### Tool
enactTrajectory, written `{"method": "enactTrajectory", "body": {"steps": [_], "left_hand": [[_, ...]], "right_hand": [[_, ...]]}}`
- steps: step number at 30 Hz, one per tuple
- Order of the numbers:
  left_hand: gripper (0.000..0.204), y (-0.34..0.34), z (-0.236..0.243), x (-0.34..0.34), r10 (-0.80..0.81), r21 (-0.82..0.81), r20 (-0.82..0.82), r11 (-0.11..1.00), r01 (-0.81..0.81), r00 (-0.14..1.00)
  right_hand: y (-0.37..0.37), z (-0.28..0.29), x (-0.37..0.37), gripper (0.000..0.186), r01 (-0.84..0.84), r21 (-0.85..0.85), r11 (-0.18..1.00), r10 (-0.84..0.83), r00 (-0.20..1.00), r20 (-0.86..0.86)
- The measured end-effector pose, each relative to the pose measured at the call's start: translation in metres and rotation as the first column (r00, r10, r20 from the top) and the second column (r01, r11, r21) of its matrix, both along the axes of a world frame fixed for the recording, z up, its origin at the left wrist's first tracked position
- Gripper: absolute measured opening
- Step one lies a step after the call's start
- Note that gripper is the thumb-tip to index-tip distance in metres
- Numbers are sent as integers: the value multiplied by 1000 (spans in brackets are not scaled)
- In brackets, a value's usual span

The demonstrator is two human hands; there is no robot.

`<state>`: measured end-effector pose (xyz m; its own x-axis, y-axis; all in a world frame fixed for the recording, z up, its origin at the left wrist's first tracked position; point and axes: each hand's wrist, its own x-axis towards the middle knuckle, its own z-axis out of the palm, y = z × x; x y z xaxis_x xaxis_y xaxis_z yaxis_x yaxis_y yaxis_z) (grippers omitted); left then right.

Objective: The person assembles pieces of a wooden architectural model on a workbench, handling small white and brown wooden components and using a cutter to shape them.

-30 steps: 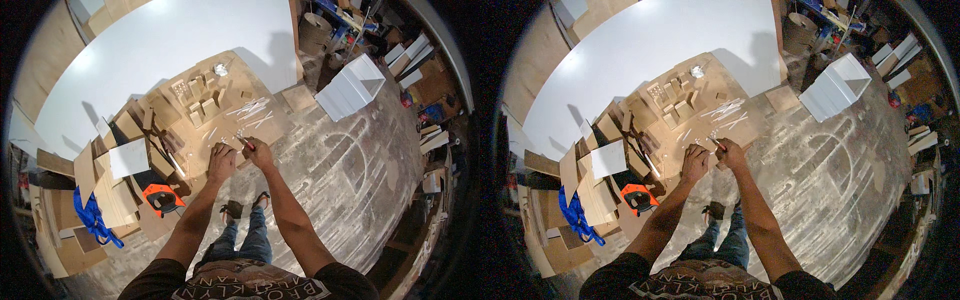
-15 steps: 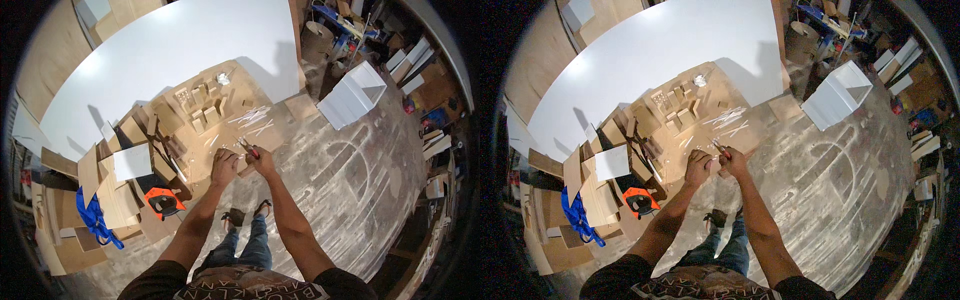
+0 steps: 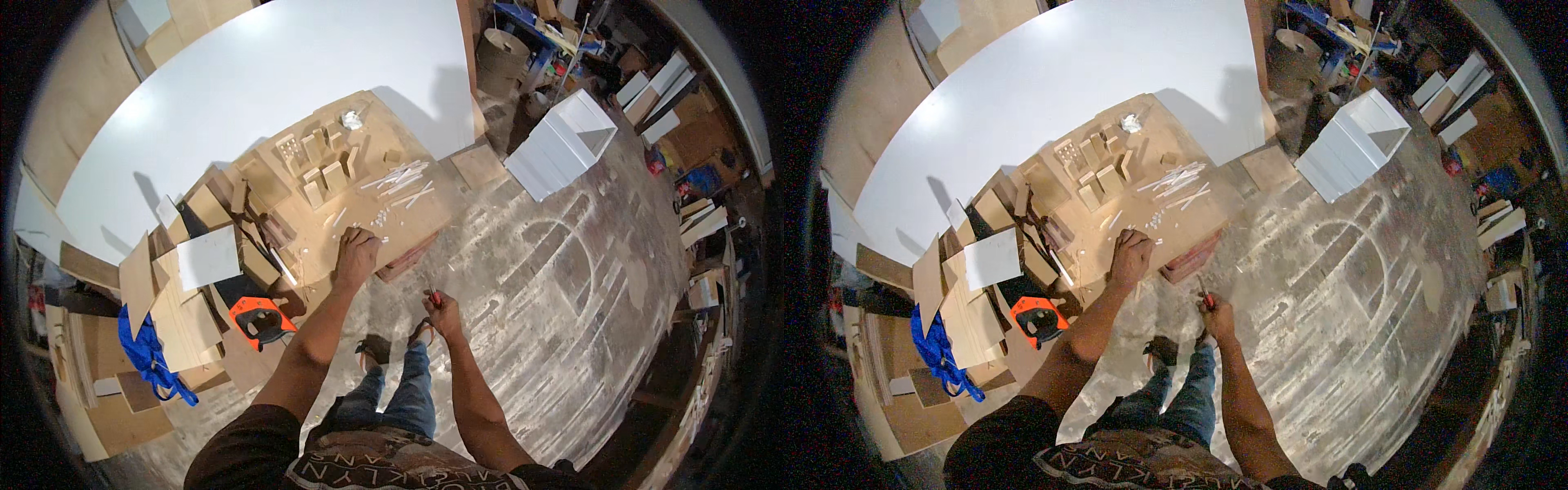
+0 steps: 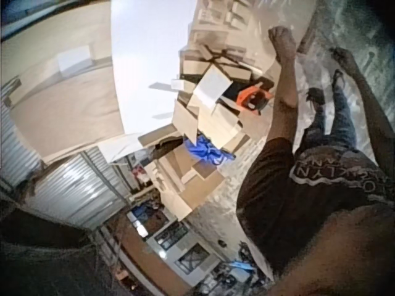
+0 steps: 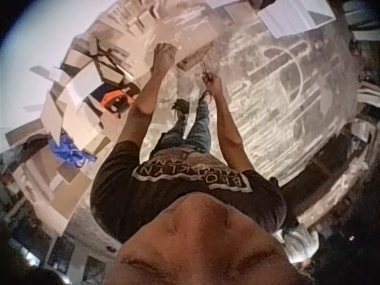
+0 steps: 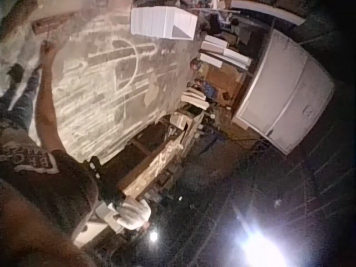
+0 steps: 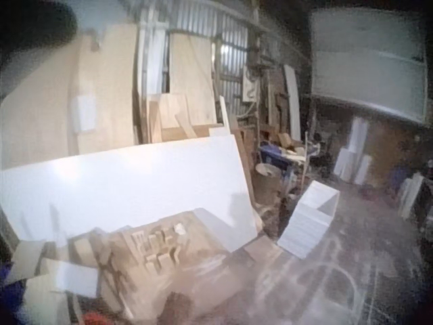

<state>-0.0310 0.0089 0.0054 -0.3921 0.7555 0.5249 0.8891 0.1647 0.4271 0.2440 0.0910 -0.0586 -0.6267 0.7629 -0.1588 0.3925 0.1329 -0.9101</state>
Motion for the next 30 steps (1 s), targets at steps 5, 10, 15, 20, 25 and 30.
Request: {"method": "enactTrajectory", "body": {"steps": [5, 10, 15, 20, 25, 30], "left_hand": [[5, 8, 1, 5, -19, 15, 32, 1000, 19, 999], [5, -4, -2, -2, 0, 9, 58, 1000, -1, 998], [8, 5, 3, 1, -19, -32, 41, 999, 21, 999], [11, 5, 3, 3, 0, -32, 86, 999, 3, 996], [11, 3, 0, 0, 20, -36, 78, 999, -18, 997], [10, 5, 2, 2, 8, 2, 69, 1000, -8, 998]], "right_hand": [[-16, -15, 17, 25, 23, -65, 998, -22, 1000, 16], [-31, 27, -9, 40, -48, 54, 997, 42, 994, 105], [-22, 42, -56, 51, -57, 28, 998, 53, 993, 108], [-19, 52, -111, 51, -164, 188, 968, 105, 952, 289], [-18, 61, -131, 48, -160, 181, 970, 99, 947, 304], [-18, 51, -132, 47, -145, 227, 963, 56, 932, 359]]}}
